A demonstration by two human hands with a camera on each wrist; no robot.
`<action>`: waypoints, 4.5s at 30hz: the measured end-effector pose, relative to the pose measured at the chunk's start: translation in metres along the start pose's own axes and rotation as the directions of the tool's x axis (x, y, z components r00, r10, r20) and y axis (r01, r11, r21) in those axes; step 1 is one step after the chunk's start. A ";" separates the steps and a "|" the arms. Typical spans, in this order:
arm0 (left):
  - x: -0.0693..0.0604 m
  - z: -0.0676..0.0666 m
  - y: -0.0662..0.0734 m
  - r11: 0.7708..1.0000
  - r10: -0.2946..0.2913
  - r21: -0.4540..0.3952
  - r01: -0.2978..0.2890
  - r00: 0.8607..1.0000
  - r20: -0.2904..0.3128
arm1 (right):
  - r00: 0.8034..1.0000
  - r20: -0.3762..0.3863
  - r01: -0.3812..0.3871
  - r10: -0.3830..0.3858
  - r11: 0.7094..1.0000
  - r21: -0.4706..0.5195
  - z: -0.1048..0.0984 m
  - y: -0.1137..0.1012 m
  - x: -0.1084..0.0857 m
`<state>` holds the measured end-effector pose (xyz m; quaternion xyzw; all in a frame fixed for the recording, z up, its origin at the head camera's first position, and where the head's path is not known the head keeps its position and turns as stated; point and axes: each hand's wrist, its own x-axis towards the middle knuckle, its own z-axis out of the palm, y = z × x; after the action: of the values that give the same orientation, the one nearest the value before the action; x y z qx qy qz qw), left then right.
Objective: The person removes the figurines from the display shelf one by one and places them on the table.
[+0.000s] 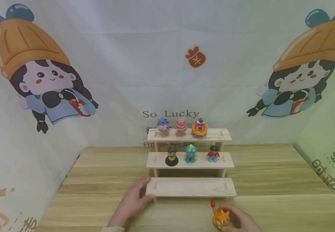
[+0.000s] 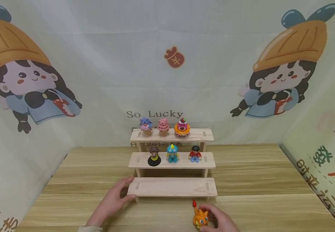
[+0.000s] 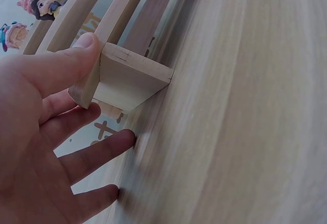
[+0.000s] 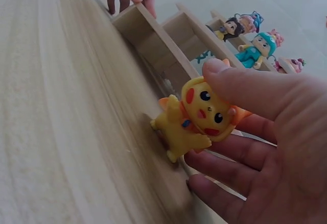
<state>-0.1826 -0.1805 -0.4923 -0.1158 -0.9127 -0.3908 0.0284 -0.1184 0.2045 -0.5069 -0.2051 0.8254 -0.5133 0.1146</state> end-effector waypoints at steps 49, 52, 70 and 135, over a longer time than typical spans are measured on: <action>0.000 -0.001 -0.001 1.000 -0.026 0.003 0.026 1.000 0.014 | 0.965 -0.228 0.036 -0.126 0.930 -0.365 -0.070 -0.090 0.048; 0.000 -0.002 -0.001 1.000 -0.026 0.001 0.026 1.000 0.014 | 0.949 -0.256 0.069 -0.186 0.910 -0.408 -0.075 -0.096 0.055; 0.000 -0.002 -0.003 0.999 -0.026 -0.026 0.027 1.000 0.010 | 0.929 -0.340 0.005 -0.148 0.922 -0.388 -0.096 -0.111 0.085; 0.001 0.000 -0.005 0.999 0.007 -0.032 -0.008 1.000 -0.021 | 0.962 -0.271 -0.065 -0.023 0.948 -0.312 -0.098 -0.136 0.190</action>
<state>-0.1848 -0.1841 -0.4956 -0.1154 -0.9056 -0.4063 0.0375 -0.2969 0.1435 -0.3377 -0.1398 0.9072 -0.3957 -0.0285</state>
